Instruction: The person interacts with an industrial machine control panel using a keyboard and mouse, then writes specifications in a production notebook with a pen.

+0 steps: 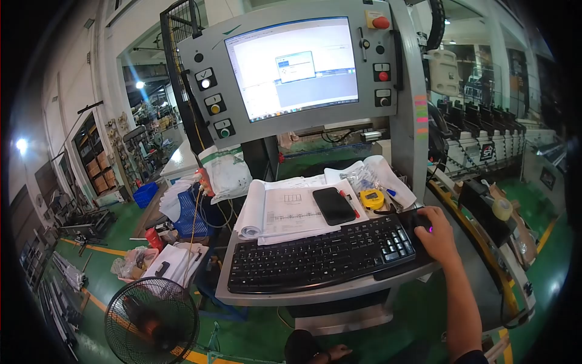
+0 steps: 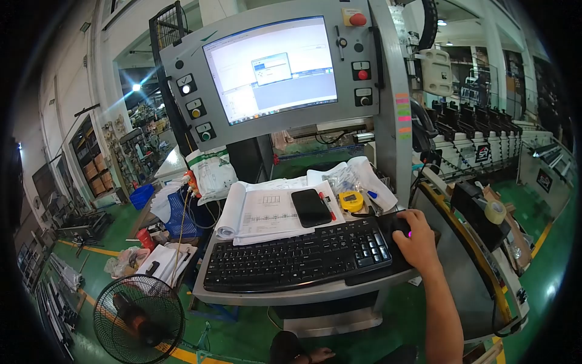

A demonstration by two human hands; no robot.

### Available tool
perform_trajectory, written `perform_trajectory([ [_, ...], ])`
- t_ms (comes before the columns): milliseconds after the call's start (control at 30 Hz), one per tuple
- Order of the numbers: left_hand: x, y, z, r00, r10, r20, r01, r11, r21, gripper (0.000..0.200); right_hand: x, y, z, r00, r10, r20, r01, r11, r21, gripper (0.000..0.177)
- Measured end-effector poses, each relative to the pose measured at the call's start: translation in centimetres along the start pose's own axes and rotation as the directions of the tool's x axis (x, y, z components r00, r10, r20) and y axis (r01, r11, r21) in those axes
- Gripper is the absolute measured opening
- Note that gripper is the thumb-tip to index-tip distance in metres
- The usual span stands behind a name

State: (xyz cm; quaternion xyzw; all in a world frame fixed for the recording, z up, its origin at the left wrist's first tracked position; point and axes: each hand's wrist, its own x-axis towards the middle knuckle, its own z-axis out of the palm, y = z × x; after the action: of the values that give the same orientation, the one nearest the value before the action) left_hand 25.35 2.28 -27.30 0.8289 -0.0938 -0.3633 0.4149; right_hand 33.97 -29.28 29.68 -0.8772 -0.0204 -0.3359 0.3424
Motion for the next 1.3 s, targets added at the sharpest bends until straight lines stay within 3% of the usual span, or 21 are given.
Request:
perform_trajectory([
  [367, -0.24, 0.18, -0.45, 0.998, -0.033, 0.063, 0.033, 0.999, 0.002, 0.085, -0.04, 0.12, 0.03, 1.000, -0.013, 0.017, 0.013, 1.000, -0.014, 0.043],
  [567, 0.01, 0.17, -0.06, 0.999, 0.038, -0.016, -0.038, 0.998, 0.046, 0.081, 0.04, -0.15, -0.03, 0.999, 0.013, 0.037, -0.013, 1.000, -0.006, 0.042],
  [867, -0.12, -0.18, 0.33, 0.997, 0.052, -0.058, -0.055, 0.998, -0.039, 0.082, 0.02, -0.05, 0.01, 1.000, -0.002, 0.030, 0.002, 1.000, -0.011, 0.043],
  [1300, -0.02, -0.12, -0.05, 1.000, -0.006, 0.001, 0.006, 0.999, -0.042, 0.085, 0.03, 0.15, 0.07, 0.999, -0.002, 0.032, 0.003, 1.000, -0.008, 0.043],
])
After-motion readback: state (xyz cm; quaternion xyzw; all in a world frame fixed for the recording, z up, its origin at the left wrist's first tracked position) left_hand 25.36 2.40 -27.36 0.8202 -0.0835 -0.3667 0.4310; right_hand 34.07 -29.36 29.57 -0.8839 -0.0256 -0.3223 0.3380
